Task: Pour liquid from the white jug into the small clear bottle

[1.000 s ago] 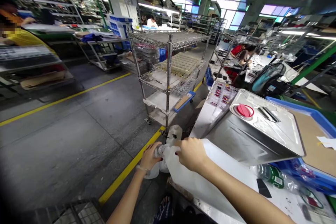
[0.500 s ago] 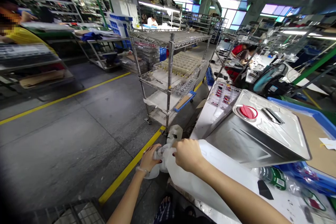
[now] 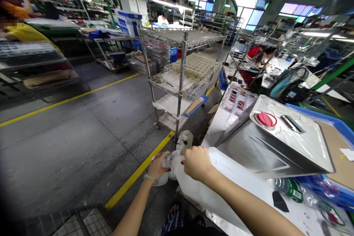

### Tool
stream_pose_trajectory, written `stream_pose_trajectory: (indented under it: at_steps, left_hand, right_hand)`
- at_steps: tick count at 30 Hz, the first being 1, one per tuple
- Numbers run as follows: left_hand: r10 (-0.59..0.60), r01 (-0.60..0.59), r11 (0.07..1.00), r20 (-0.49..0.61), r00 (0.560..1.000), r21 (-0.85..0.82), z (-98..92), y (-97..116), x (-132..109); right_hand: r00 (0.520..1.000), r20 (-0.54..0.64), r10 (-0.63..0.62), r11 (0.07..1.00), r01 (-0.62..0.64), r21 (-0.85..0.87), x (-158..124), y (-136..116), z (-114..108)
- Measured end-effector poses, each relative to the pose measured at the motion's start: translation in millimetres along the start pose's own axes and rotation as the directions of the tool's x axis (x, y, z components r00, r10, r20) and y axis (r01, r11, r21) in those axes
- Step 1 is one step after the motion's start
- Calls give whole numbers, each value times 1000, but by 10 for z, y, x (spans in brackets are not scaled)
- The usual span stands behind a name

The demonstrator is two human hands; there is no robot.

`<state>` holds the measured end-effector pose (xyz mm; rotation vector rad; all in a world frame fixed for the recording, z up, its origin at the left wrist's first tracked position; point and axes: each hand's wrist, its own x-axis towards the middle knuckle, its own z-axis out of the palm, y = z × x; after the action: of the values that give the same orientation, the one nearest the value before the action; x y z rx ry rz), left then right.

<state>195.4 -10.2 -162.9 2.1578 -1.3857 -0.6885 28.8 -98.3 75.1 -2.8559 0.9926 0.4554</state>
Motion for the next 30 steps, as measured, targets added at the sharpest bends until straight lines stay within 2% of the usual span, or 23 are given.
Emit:
stream_pose_trajectory:
  at_steps: [15, 23, 30]
  left_hand:
    - [-11, 11, 1000, 8, 1000, 3, -47, 63, 41]
    - [-25, 25, 1000, 29, 999, -1, -9, -14, 56]
    - [-66, 66, 997, 2, 998, 27, 38, -57, 61]
  right_hand:
    - [1000, 2, 1, 1000, -1, 6, 16, -12, -12]
    - [1000, 4, -2, 1000, 2, 4, 39, -42, 3]
    - [1000, -3, -8, 1000, 8, 1, 69, -45, 12]
